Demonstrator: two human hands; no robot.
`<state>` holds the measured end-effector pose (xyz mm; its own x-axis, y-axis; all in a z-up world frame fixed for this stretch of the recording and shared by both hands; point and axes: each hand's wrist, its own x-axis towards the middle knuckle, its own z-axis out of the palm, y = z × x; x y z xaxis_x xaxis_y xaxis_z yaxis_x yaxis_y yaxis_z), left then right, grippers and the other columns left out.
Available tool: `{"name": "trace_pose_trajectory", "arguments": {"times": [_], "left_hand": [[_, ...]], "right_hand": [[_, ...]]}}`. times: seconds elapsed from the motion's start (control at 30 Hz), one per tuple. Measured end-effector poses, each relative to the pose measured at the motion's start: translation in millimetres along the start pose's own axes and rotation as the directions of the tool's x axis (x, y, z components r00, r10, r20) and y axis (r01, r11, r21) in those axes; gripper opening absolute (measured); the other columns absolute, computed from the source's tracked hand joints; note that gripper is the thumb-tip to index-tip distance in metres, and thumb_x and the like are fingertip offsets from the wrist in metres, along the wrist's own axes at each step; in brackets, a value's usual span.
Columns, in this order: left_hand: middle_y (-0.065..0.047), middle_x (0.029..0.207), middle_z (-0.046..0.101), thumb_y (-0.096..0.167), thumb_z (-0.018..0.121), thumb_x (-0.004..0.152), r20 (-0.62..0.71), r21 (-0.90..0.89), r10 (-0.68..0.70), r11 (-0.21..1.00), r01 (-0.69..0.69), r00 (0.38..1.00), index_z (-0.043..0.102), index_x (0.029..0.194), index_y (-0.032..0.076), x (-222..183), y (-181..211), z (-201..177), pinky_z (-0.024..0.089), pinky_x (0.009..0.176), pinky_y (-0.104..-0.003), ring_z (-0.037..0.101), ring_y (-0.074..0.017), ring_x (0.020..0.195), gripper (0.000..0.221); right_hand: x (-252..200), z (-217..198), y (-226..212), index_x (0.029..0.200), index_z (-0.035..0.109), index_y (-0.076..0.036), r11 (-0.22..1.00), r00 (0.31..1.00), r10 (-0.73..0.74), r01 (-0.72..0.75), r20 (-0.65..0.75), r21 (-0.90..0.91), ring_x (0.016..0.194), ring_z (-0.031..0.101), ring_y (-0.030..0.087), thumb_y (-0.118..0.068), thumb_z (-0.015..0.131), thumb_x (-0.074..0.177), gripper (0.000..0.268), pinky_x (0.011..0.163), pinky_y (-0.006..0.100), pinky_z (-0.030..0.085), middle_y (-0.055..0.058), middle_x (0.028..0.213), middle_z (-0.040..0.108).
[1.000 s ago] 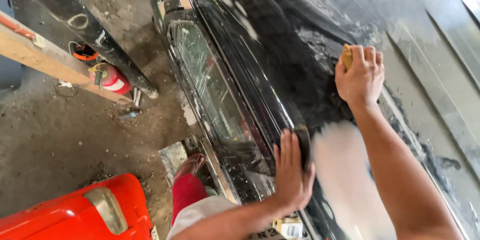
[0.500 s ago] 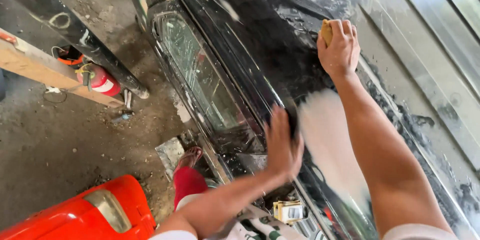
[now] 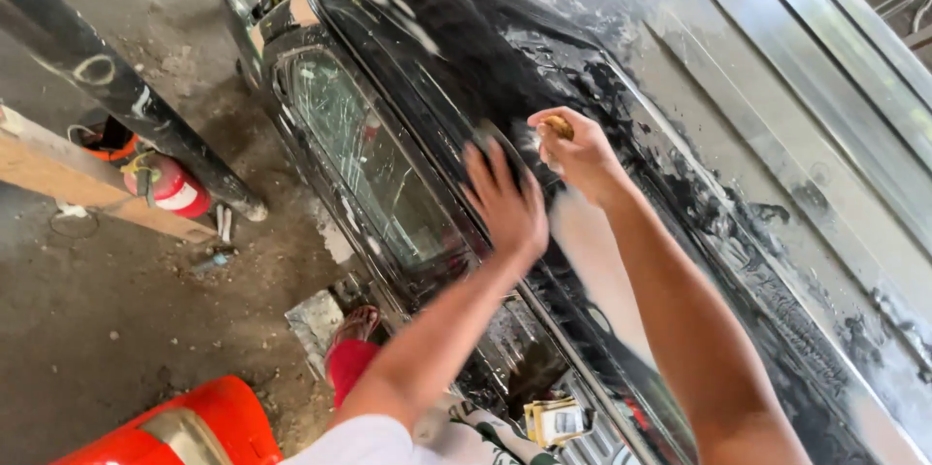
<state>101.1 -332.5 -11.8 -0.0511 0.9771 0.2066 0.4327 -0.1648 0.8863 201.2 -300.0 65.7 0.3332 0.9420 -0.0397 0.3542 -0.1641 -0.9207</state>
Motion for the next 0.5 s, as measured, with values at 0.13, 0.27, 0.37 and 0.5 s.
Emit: {"name": "trace_pose_trajectory", "arguments": {"times": [0.13, 0.27, 0.37, 0.5], "left_hand": [[-0.019, 0.165, 0.015, 0.042, 0.042, 0.106, -0.085, 0.044, -0.044, 0.998, 0.048, 0.995, 0.017, 0.162, 0.022, 95, -48, 36, 0.024, 0.115, -0.068, 0.015, -0.0357, 0.154, 0.064], [-0.026, 0.164, 0.012, 0.034, 0.034, 0.105, 0.042, 0.014, 0.045, 0.999, -0.046, 0.998, 0.019, 0.159, 0.011, -42, 10, -6, 0.019, 0.114, -0.065, 0.015, -0.0419, 0.152, 0.06], [-0.027, 0.163, 0.011, 0.033, 0.037, 0.103, 0.141, -0.021, 0.049, 0.999, -0.046, 0.989, 0.022, 0.159, 0.01, -74, 13, -9, 0.015, 0.112, -0.066, 0.013, -0.0446, 0.151, 0.062], [-0.029, 0.161, 0.019, 0.032, 0.044, 0.105, -0.147, 0.069, 0.117, 0.992, -0.108, 0.982, 0.024, 0.159, 0.01, 69, -30, 15, 0.023, 0.112, -0.07, 0.02, -0.0469, 0.15, 0.062]], "right_hand": [[-65, -26, -22, 0.102, 0.072, -0.011, 0.991, 0.998, 0.058, -0.06, -0.026, -0.117, 0.042, 0.05, 0.011, -0.017, 0.062, 0.095, 0.014, 0.033, 0.023, 0.038, 0.007, 0.053, 0.057], [-46, -18, -16, 0.063, 0.063, -0.013, 0.971, 0.986, 0.141, -0.154, -0.086, -0.18, 0.037, 0.041, 0.011, -0.035, 0.053, 0.102, 0.046, 0.033, 0.021, 0.032, 0.001, 0.043, 0.048], [-1, 4, 13, 0.054, 0.058, -0.017, 0.975, 0.991, 0.083, -0.102, -0.103, -0.197, 0.038, 0.041, 0.011, -0.043, 0.051, 0.101, 0.055, 0.036, 0.023, 0.031, -0.001, 0.04, 0.046], [-21, -15, 13, 0.056, 0.06, -0.016, 0.899, 0.973, 0.132, -0.198, -0.189, -0.391, 0.046, 0.052, 0.021, -0.052, 0.055, 0.098, 0.055, 0.047, 0.035, 0.043, 0.004, 0.045, 0.053]]}}
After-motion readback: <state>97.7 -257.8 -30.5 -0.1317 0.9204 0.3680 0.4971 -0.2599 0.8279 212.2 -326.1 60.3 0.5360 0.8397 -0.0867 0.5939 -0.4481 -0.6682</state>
